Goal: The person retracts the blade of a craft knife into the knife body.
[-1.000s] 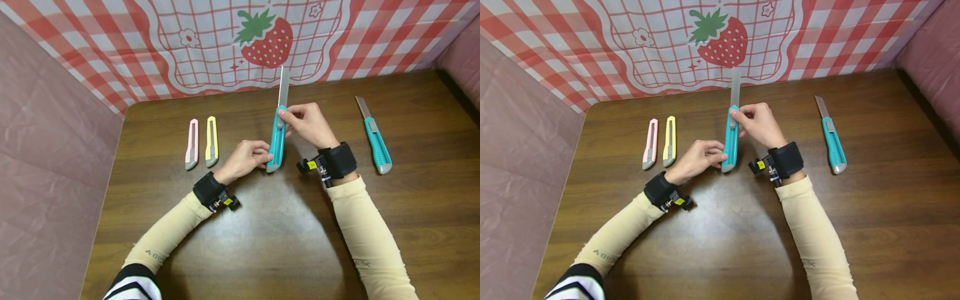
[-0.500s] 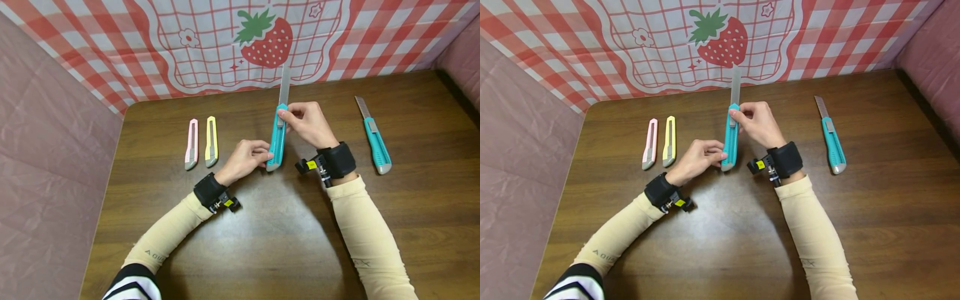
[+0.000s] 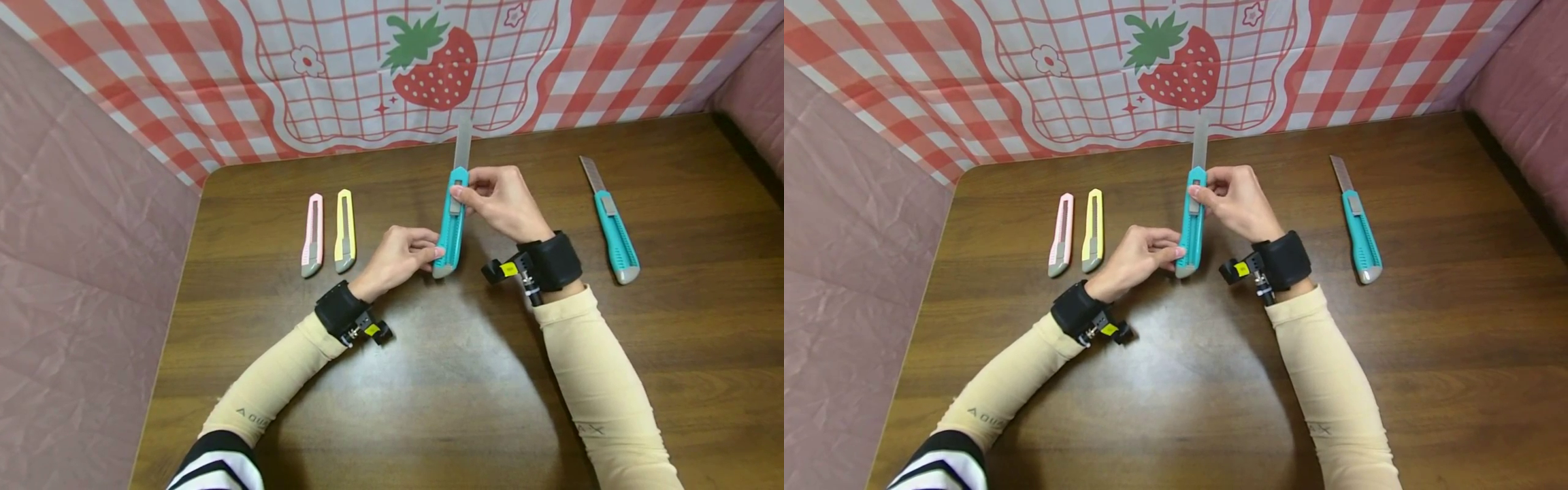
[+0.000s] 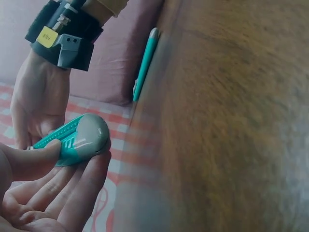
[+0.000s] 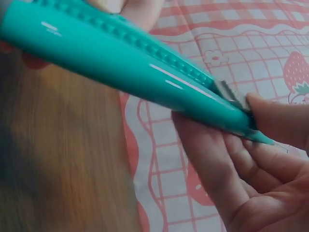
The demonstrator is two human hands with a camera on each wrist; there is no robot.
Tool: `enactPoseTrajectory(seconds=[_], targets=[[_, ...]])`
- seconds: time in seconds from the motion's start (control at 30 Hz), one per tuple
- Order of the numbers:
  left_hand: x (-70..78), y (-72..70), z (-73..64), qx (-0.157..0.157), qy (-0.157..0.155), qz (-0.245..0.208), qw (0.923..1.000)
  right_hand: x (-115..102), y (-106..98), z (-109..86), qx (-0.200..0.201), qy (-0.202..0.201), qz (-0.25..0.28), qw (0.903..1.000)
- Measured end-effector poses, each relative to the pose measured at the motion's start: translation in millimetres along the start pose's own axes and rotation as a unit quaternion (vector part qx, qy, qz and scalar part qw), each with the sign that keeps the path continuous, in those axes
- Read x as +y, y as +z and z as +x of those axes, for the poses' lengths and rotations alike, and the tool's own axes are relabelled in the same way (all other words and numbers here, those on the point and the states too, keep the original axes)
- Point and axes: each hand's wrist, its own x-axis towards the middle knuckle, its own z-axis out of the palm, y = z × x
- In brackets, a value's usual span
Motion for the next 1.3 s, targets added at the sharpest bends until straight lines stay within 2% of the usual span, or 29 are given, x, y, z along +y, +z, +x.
enactPoseTrajectory(seconds=[0.23,0.37,0.57,0.87,0.93,1.0,1.17,1.3], targets=[[1.3,-2.5,1.5,0.006,0.006,-0.004,1.0000,-4,3,0.0,0.021,0.003,0.021,0.9995],[1.8,-3.3,2.0,0.004,0.003,-0.008,1.0000,-19,2,-3.2,0.015,0.008,0.049,0.9987],[1.2,-4.1,1.9,0.003,-0.003,-0.011,0.9999,-33,2,-7.1,0.014,0.005,0.041,0.9990],[0.3,-5.2,0.7,-0.010,-0.016,-0.024,0.9995,-32,1,-6.3,0.022,-0.006,0.043,0.9988],[0.6,-4.9,0.6,-0.007,-0.015,-0.024,0.9996,-32,2,-5.9,0.024,-0.004,0.047,0.9986],[0.7,-4.6,0.7,-0.001,-0.015,-0.022,0.9996,-22,3,-3.1,0.024,-0.001,0.048,0.9986],[0.0,-4.3,1.5,0.016,-0.016,-0.022,0.9995,-12,7,-0.6,0.004,0.005,0.042,0.9991],[0.4,-4.3,1.4,0.019,-0.021,-0.022,0.9994,-29,10,-5.4,0.006,0.006,0.034,0.9994]])
